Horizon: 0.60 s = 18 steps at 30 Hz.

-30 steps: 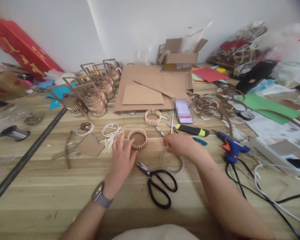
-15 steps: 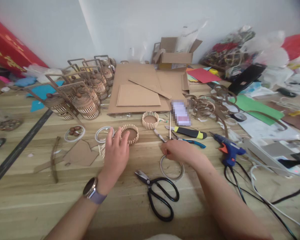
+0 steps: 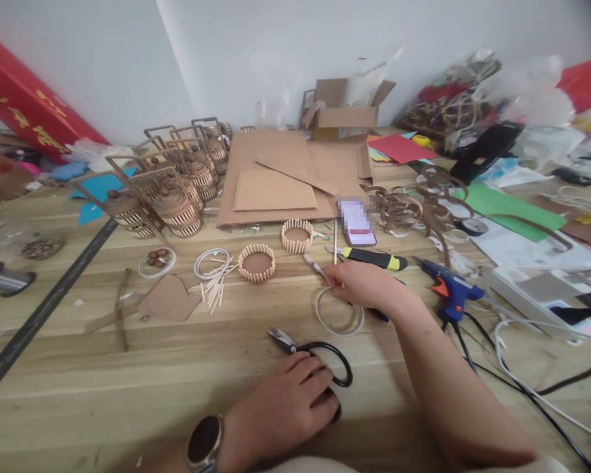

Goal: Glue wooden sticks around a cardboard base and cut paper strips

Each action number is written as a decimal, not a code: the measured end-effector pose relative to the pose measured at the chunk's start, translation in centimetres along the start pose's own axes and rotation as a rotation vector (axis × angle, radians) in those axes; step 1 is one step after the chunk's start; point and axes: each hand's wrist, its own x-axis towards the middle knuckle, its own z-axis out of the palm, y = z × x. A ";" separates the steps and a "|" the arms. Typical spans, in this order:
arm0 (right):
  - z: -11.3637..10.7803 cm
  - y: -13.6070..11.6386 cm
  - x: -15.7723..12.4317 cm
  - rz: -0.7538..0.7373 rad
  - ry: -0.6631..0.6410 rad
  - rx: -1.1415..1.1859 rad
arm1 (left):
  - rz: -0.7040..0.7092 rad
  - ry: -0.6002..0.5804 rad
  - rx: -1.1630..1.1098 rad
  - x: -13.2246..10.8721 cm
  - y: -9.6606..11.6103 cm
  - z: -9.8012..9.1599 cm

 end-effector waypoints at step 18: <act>-1.2 -0.6 -1.3 -0.143 0.048 0.085 | -0.942 0.343 -0.800 0.1 -2.4 0.1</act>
